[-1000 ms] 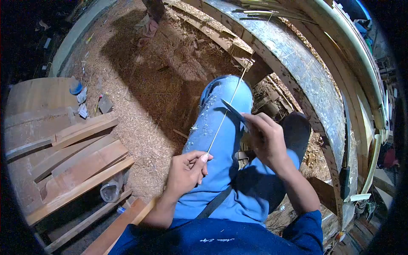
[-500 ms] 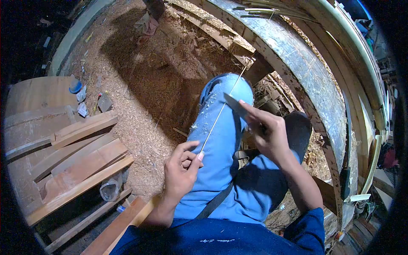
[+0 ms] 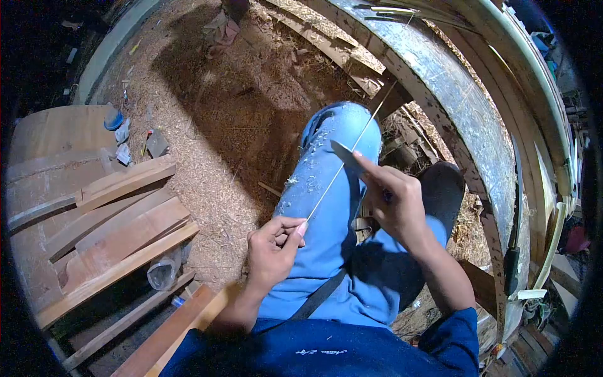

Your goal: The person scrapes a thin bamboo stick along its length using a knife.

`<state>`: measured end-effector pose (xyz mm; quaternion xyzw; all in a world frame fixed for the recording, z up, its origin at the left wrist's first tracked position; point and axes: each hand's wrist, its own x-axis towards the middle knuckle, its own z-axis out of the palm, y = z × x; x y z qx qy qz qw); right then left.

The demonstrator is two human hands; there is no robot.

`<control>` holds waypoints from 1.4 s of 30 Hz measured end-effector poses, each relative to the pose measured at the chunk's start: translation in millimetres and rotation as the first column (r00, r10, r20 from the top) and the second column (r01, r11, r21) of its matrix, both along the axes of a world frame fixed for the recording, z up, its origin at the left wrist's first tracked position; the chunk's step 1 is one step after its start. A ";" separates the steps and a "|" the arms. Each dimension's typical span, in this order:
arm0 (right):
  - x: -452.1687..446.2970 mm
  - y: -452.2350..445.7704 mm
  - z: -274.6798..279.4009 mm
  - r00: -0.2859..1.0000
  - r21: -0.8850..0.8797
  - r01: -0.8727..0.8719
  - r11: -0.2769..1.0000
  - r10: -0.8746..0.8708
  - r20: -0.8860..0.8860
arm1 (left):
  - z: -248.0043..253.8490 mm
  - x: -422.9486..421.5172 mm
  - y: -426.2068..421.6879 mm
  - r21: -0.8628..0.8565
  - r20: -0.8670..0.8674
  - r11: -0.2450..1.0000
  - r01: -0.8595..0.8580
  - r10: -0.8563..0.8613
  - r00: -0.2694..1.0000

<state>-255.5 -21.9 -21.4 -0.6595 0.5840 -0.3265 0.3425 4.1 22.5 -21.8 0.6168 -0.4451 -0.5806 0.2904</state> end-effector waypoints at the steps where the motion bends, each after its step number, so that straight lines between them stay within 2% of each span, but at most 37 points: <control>1: 4.8 1.6 0.3 0.999 -0.083 0.013 0.996 -0.017 -0.047 | -0.6 -0.1 -0.1 -0.017 0.005 1.000 0.004 -0.004 1.000; 4: 13.8 18.0 6.0 0.988 -0.027 -0.069 0.997 0.065 -0.140 | -3.7 3.1 1.5 -0.014 -0.026 1.000 -0.007 0.006 1.000; 6: 0.0 11.3 4.8 0.997 -0.008 -0.070 0.998 0.070 0.033 | -1.5 4.2 0.9 0.007 -0.025 1.000 -0.003 0.004 1.000; 7: -3.7 8.9 0.1 0.996 0.011 0.005 1.000 -0.006 0.085 | -0.8 3.6 0.8 0.027 -0.026 1.000 -0.005 0.005 1.000; 8: -3.2 10.4 -2.5 0.997 0.012 0.003 1.000 -0.004 0.081 | -0.7 2.5 1.1 0.027 -0.030 1.000 -0.006 0.007 1.000; 10: 4.0 13.1 -0.8 0.994 -0.045 -0.094 0.995 0.096 0.050 | -0.7 0.8 1.3 -0.007 -0.023 1.000 -0.017 0.017 1.000; 12: 10.1 21.7 10.9 0.973 0.084 -0.231 0.969 0.228 0.048 | 0.0 1.9 0.5 0.015 -0.027 1.000 -0.016 0.017 0.999; 14: 8.1 18.8 -7.9 0.990 -0.032 -0.106 0.994 0.108 0.086 | -0.7 2.6 -0.2 0.030 -0.033 1.000 -0.009 0.010 0.999; 15: 9.0 14.9 -1.4 0.990 0.026 0.022 0.999 -0.025 0.137 | -3.4 2.0 0.8 -0.002 -0.048 1.000 -0.011 0.011 0.999; 16: 7.9 13.2 3.3 0.997 0.029 0.026 0.999 -0.028 0.074 | -4.9 1.3 1.3 -0.034 -0.064 0.999 -0.014 0.012 0.998; 18: 10.4 22.4 1.9 0.981 0.003 -0.185 0.983 0.185 0.056 | -5.1 1.6 -0.1 -0.014 -0.068 1.000 -0.025 0.024 0.997; 19: 14.8 28.0 10.6 0.967 0.106 -0.253 0.962 0.250 0.041 | -4.3 2.1 0.3 0.009 -0.072 1.000 -0.030 0.030 0.997; 20: 16.0 30.2 9.5 0.962 0.072 -0.272 0.960 0.269 0.052 | -3.0 2.1 0.3 0.010 -0.071 1.000 -0.027 0.027 0.997; 22: 11.8 25.3 2.3 0.989 0.014 -0.105 0.994 0.102 0.111 | -0.2 1.2 -0.9 0.020 -0.087 1.000 -0.019 0.021 0.996; 23: 8.7 22.9 3.7 0.994 0.063 -0.024 0.998 0.017 0.105 | 0.2 0.7 -0.8 0.020 -0.090 1.000 -0.019 0.021 0.996; 24: 8.5 24.7 7.2 0.994 0.062 -0.028 0.998 0.021 0.103 | 0.3 0.4 -0.5 0.016 -0.090 1.000 -0.018 0.019 0.996; 26: 11.6 34.9 15.8 0.955 0.171 -0.294 0.940 0.295 0.020 | 0.3 0.9 0.6 0.017 -0.085 1.000 -0.020 0.022 0.996; 27: 16.2 38.2 21.0 0.942 0.233 -0.314 0.920 0.333 -0.045 | 0.7 1.6 0.1 0.030 -0.096 0.999 -0.019 0.022 0.995; 28: 14.6 35.4 18.1 0.944 0.232 -0.310 0.922 0.328 -0.042 | 1.0 2.0 -1.2 0.040 -0.108 0.999 -0.015 0.019 0.994; 30: 6.9 25.9 7.4 0.997 0.079 -0.080 0.994 0.078 0.018 | -0.5 2.1 0.6 0.032 -0.117 0.999 -0.009 0.013 0.993; 31: 5.4 26.5 4.5 0.997 0.091 -0.075 0.993 0.076 -0.001 | -1.9 1.5 1.3 0.024 -0.127 1.000 -0.013 0.016 0.992; 32: 5.0 31.3 8.1 0.983 0.119 -0.184 0.976 0.184 0.016 | -3.4 1.1 -0.1 0.021 -0.127 1.000 -0.018 0.021 0.992; 34: 18.1 38.6 22.4 0.944 0.216 -0.296 0.931 0.320 -0.086 | -3.9 2.1 -0.6 0.007 -0.093 1.000 -0.009 0.009 0.996; 35: 17.0 40.5 14.8 0.952 0.161 -0.283 0.945 0.297 -0.070 | -3.0 2.6 -0.5 0.007 -0.091 1.000 -0.004 0.004 0.996; 36: 17.0 34.3 11.4 0.987 0.029 -0.160 0.987 0.160 0.024 | -2.1 2.7 -0.8 0.025 -0.099 1.000 -0.003 0.005 0.995; 38: 12.7 26.5 6.3 1.000 0.015 -0.009 1.000 0.009 0.002 | -1.5 1.5 -1.3 0.039 -0.111 0.999 -0.005 0.009 0.994; 39: 10.5 32.8 14.1 0.994 0.109 -0.103 0.989 0.105 -0.018 | -1.4 0.8 -1.4 0.043 -0.120 0.999 -0.013 0.018 0.993; 40: 21.3 36.8 8.3 0.986 0.003 -0.166 0.986 0.166 0.014 | -1.0 0.9 -0.3 0.051 -0.125 0.998 -0.020 0.026 0.992; 42: 24.7 42.9 20.6 0.956 0.115 -0.268 0.956 0.279 -0.088 | 0.0 1.0 -0.1 0.064 -0.118 0.998 -0.024 0.031 0.993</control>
